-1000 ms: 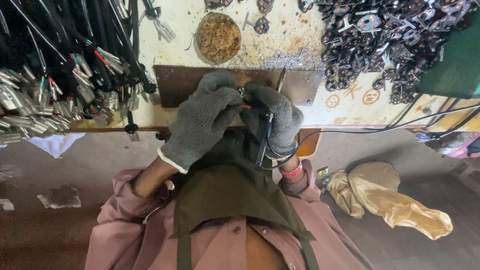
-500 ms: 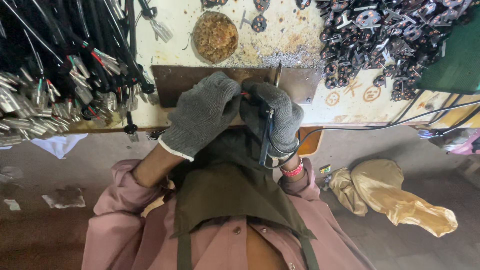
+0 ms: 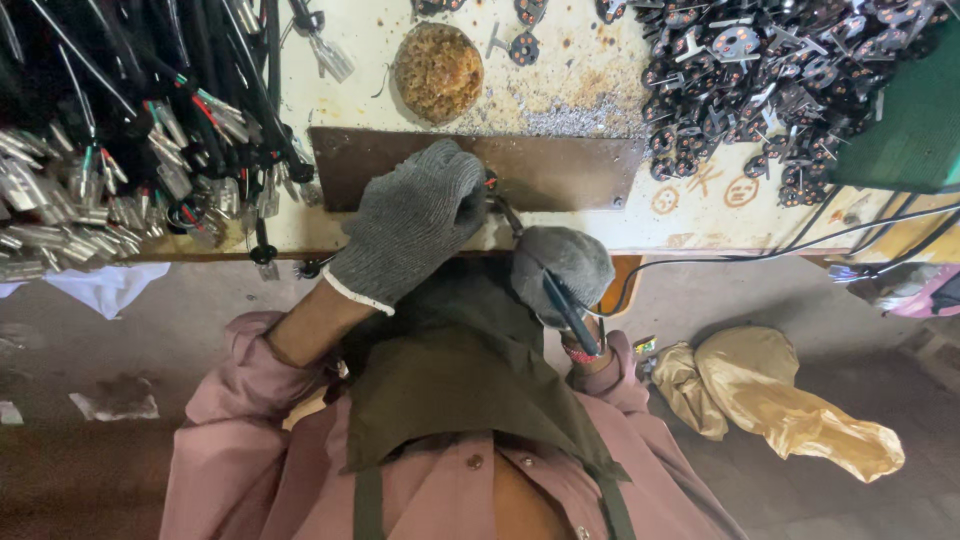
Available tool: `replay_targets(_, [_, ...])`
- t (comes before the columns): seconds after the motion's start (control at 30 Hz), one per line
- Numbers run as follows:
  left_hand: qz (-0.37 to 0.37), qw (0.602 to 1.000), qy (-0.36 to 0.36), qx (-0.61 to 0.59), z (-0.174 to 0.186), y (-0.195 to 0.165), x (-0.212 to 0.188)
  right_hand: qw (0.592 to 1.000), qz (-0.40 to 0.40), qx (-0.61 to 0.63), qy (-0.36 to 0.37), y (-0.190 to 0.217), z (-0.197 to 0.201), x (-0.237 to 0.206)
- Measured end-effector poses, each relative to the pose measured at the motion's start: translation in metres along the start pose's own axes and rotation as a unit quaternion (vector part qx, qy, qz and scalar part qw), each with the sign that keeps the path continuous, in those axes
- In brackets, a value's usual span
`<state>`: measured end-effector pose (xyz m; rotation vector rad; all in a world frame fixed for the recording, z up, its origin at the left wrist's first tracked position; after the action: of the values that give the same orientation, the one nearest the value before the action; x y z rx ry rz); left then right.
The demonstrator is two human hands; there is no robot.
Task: The person solders wires onto small lamp-holder components at a workbench. They hold a wire against a component in one hand and a soldering iron in the other, solder each joint, then set the finished part aside and pick up the next one, repeating the cycle.
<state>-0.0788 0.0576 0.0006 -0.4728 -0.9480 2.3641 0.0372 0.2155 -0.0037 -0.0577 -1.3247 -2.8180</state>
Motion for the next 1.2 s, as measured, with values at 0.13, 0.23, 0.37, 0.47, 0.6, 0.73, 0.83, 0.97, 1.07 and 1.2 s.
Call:
replay_targets(0.13, [-0.021,1.0,-0.019,0.009,0.003,-0.005,-0.001,0.999,0.032,-0.011,0.01,0.009,-0.002,0.008])
replay_targets(0.23, [-0.016,1.0,-0.017,0.007,0.003,-0.004,-0.002,0.998,0.053,-0.008,0.035,0.017,-0.007,0.017])
replay_targets(0.37, [-0.026,0.998,-0.058,-0.005,0.011,-0.007,-0.003,0.994,0.106,-0.022,0.013,0.034,-0.004,0.024])
replay_targets(0.47, [-0.024,0.997,-0.071,-0.022,0.012,-0.005,-0.003,0.992,0.122,-0.015,0.004,0.039,-0.003,0.026])
replay_targets(0.6, [-0.003,0.998,-0.06,-0.021,0.006,0.001,-0.003,0.993,0.116,-0.016,-0.002,0.037,-0.002,0.025])
replay_targets(0.73, [-0.014,0.998,-0.056,-0.028,0.004,0.0,-0.005,0.994,0.097,-0.045,-0.008,0.031,-0.005,0.021])
replay_targets(0.83, [-0.011,0.998,-0.056,-0.019,0.004,-0.001,-0.005,0.996,0.068,-0.055,-0.012,0.023,-0.007,0.019])
replay_targets(0.97, [-0.018,0.997,-0.065,-0.024,0.007,-0.003,-0.004,0.996,0.072,-0.053,0.002,0.018,-0.007,0.014])
replay_targets(1.07, [-0.021,0.997,-0.067,-0.034,0.008,-0.002,-0.003,0.997,0.047,-0.057,0.026,0.008,-0.006,0.01])
replay_targets(1.2, [-0.007,0.999,-0.043,-0.032,0.004,0.002,-0.003,0.997,0.042,-0.059,0.031,0.003,-0.006,0.007])
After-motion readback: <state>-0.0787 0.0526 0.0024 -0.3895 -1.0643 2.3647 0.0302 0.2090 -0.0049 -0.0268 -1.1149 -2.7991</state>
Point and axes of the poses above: each hand's wrist, its own x-axis towards the middle knuckle, its own z-axis out of the back of the hand, y = z × x, the point moved 10 cm from there along x, towards the middle knuckle, and after that the axes turned 6 degrees about y, right-handed, at the moved point
